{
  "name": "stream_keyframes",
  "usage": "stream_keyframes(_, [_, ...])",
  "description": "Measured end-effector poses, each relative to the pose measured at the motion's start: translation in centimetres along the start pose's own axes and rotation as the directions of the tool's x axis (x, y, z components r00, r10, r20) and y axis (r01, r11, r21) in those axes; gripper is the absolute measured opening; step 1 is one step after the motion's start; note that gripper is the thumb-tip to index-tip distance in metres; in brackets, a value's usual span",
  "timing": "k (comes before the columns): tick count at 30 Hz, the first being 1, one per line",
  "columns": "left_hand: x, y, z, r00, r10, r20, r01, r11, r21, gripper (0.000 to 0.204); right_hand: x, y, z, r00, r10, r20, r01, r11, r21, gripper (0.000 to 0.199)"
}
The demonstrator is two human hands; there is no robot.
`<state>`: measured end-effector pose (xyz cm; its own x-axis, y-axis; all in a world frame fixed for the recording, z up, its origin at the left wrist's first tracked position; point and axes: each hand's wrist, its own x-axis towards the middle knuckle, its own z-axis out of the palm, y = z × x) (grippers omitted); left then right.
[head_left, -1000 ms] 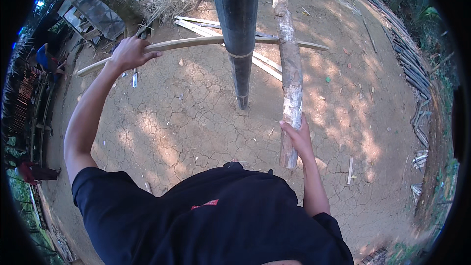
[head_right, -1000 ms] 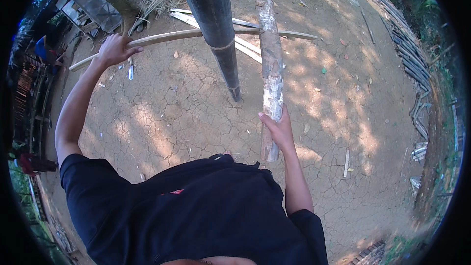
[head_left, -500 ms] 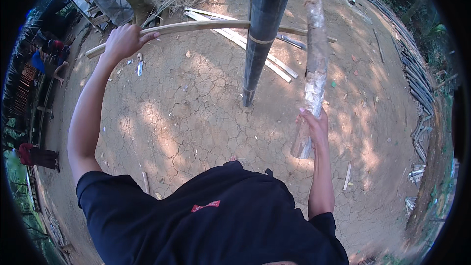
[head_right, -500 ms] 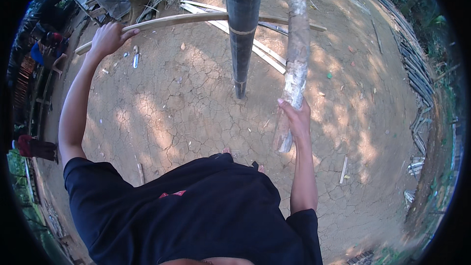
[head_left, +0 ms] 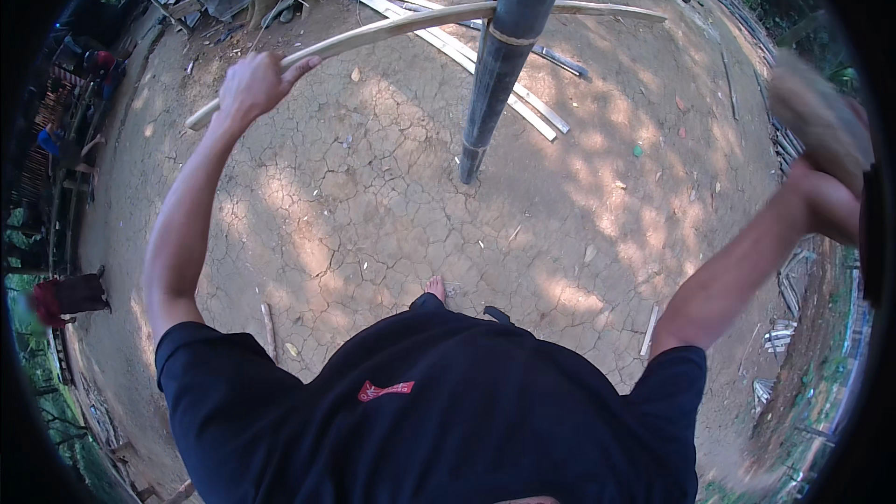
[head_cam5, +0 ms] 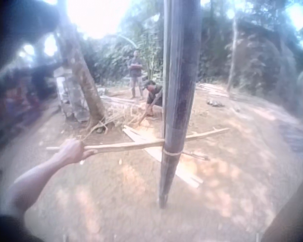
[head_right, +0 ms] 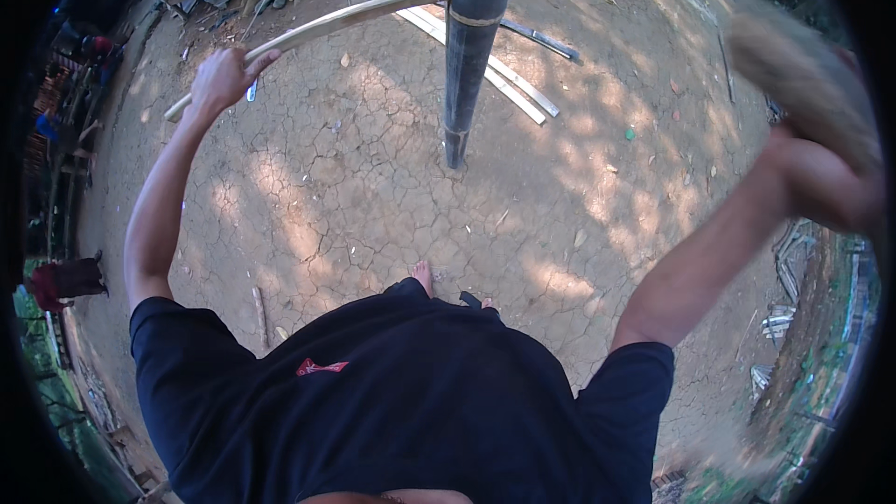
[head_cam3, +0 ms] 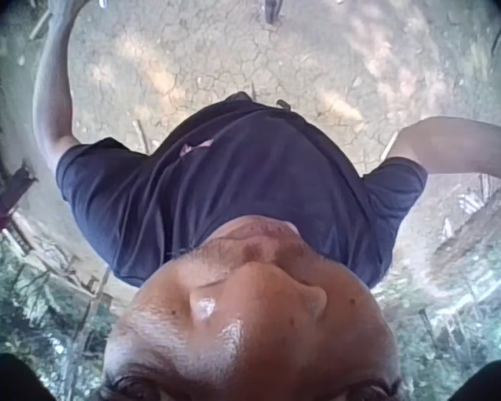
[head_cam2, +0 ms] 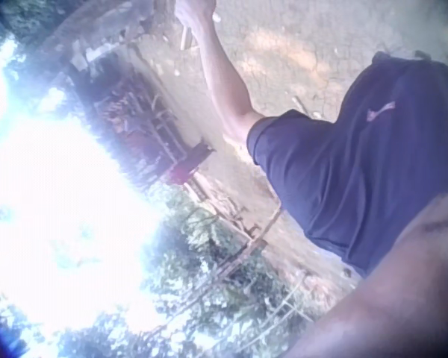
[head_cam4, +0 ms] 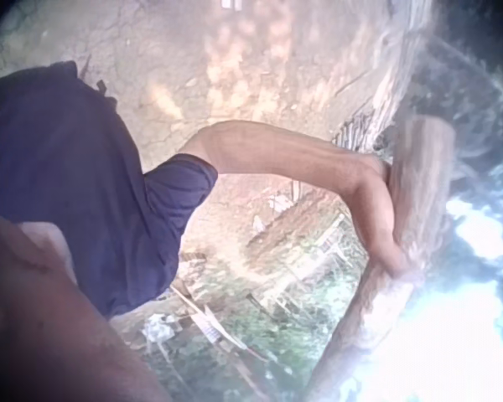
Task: The person uses a large machete and a wooden mallet to split and shape a piece of bamboo. They repeatedly strike the bamboo with the mallet to drive the machete blade through it, then use the mallet to further shape and smooth the split pieces.
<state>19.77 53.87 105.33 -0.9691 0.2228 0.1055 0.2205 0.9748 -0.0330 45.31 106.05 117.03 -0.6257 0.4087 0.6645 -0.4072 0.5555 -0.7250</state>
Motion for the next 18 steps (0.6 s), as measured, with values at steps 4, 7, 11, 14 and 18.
stream_keyframes(4, [-2.8, 3.2, 5.7, 1.000, 0.000, 0.030, 0.003, 0.995, -0.101, 0.088, -14.6, 12.4, 6.2, 0.442, 0.792, 0.421, -0.805, 0.557, -0.204, 0.066])
stream_keyframes(7, [-2.9, 4.3, 6.1, 0.972, -0.003, 0.233, 0.026, 0.995, -0.093, 0.087, -19.4, 13.4, 5.8, 0.639, 0.669, 0.380, -0.685, 0.719, -0.115, 0.060])
stream_keyframes(11, [-3.6, 4.3, 10.7, 0.978, -0.027, 0.208, 0.055, 0.990, -0.127, 0.087, -16.8, 8.9, 5.3, 0.458, 0.813, 0.360, -0.882, 0.466, 0.071, 0.050])
stream_keyframes(14, [-2.8, 4.1, 10.6, 0.977, -0.016, 0.212, 0.046, 0.989, -0.138, 0.087, -12.0, 5.2, 1.6, 0.770, 0.600, 0.218, -0.633, 0.761, 0.141, 0.058])
stream_keyframes(18, [-2.1, 3.9, 11.5, 0.977, -0.019, 0.210, 0.042, 0.994, -0.106, 0.087, 0.2, -2.2, -4.3, 0.989, -0.018, -0.145, 0.029, 0.996, 0.078, 0.053])
